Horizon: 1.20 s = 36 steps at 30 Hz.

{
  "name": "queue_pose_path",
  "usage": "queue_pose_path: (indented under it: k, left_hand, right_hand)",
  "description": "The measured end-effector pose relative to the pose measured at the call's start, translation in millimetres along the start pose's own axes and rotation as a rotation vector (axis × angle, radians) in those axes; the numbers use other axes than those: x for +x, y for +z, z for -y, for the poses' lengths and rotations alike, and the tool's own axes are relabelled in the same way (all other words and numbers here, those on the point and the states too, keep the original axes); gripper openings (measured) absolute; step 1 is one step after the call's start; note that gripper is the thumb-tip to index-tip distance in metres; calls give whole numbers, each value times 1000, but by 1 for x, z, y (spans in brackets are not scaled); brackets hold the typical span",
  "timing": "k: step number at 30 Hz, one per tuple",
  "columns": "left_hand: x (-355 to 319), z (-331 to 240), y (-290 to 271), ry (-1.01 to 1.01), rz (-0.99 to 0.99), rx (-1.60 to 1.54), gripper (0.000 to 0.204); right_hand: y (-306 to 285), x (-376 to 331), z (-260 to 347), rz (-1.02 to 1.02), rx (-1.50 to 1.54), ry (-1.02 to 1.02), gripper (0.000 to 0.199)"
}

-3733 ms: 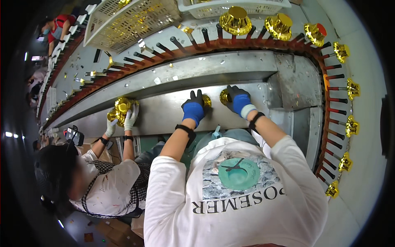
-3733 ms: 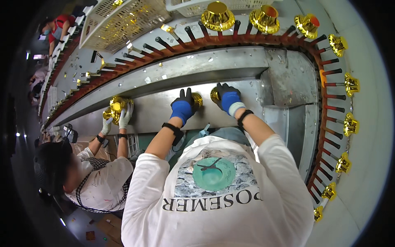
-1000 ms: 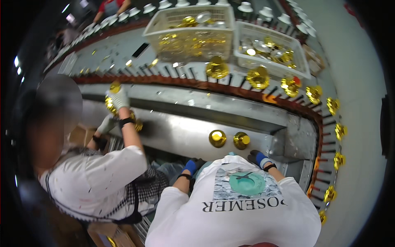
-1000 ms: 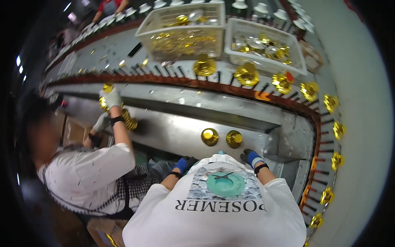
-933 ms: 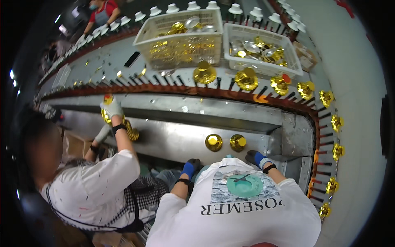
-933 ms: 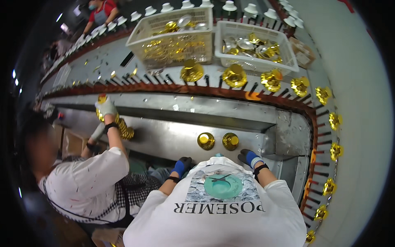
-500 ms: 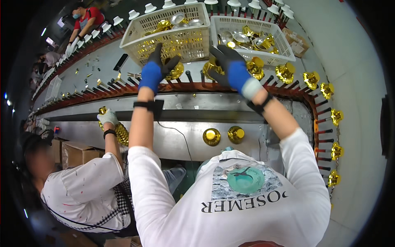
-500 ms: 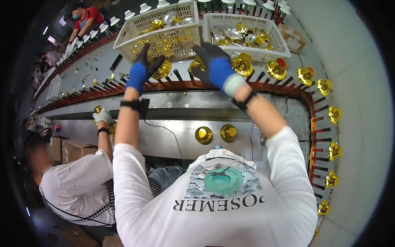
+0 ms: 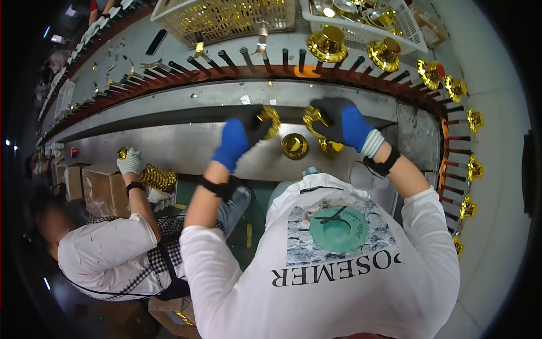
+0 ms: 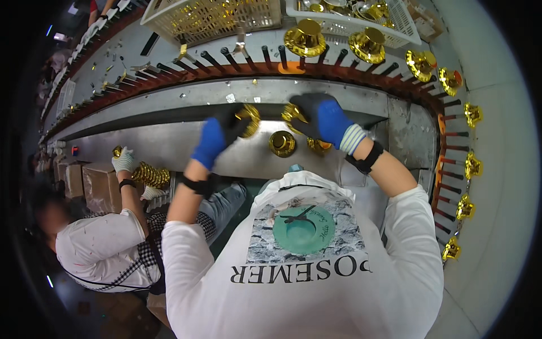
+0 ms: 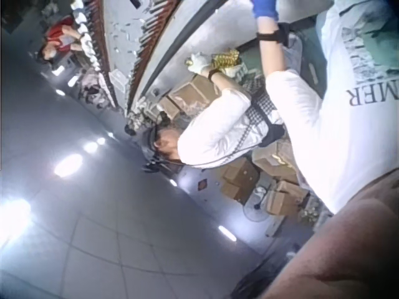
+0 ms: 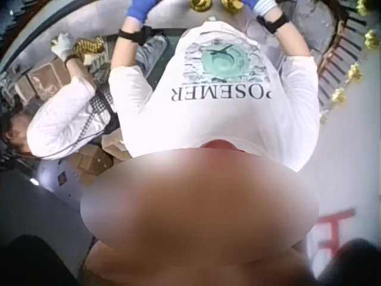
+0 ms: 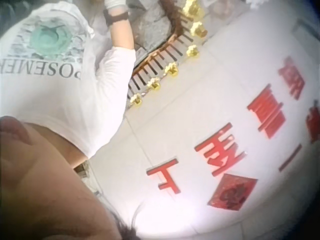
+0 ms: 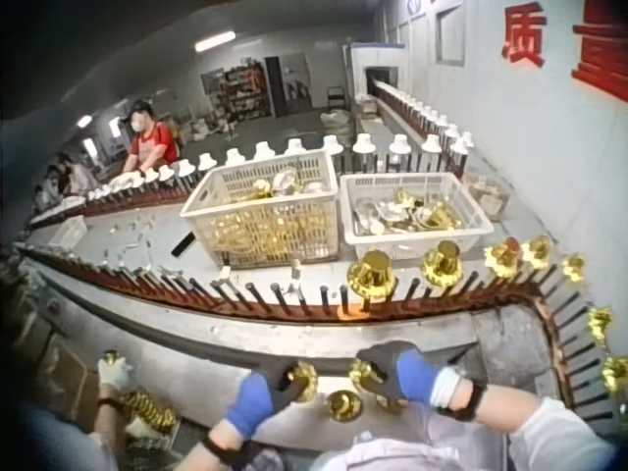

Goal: The person is handling gold-colored cups on a conveyor belt, placing them onto pegs, moving them between different parts of the belt, and stacking them.

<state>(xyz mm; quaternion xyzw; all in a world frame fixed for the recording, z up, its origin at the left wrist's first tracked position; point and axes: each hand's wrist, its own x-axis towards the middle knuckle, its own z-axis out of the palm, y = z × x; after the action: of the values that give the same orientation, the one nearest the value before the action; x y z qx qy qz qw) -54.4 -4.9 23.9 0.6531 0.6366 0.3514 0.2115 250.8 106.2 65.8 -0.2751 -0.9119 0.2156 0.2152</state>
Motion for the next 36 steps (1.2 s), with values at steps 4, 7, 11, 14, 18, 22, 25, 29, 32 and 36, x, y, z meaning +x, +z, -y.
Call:
queue_pose_path:
  k: [4, 7, 11, 14, 18, 22, 25, 29, 32, 36]
  left_hand:
    - [-29, 20, 115, 47, 143, 165, 40]
    - [-27, 18, 158, -22, 338, 491, 49]
    - [-25, 6, 154, -168, 414, 600, 96]
    - [29, -25, 92, 11, 137, 468, 104]
    - [154, -92, -8, 255, -325, 423, 103]
    - [229, -67, -30, 17, 71, 610, 79]
    - [198, -46, -54, 80, -37, 647, 63]
    - [125, -82, -63, 311, -244, 312, 46]
    - [49, -65, -15, 147, -33, 24, 54]
    - [-14, -20, 96, 13, 284, 243, 59]
  right_hand:
    - [85, -96, -77, 226, -47, 319, 47]
    - [107, -113, -86, 173, -109, 398, 61]
    - [92, -107, -63, 423, -249, 566, 80]
    - [30, -65, -55, -222, -264, 52, 76]
    - [-78, 68, -53, -700, -487, -117, 77]
    - [-50, 136, -74, -434, -27, 72, 66]
    - [-48, 135, -45, -310, -57, 27, 59]
    - [-76, 76, -15, -432, -54, -33, 49]
    - [-58, 6, -8, -230, 79, 55, 45]
    - [20, -81, -36, -69, 107, 274, 45]
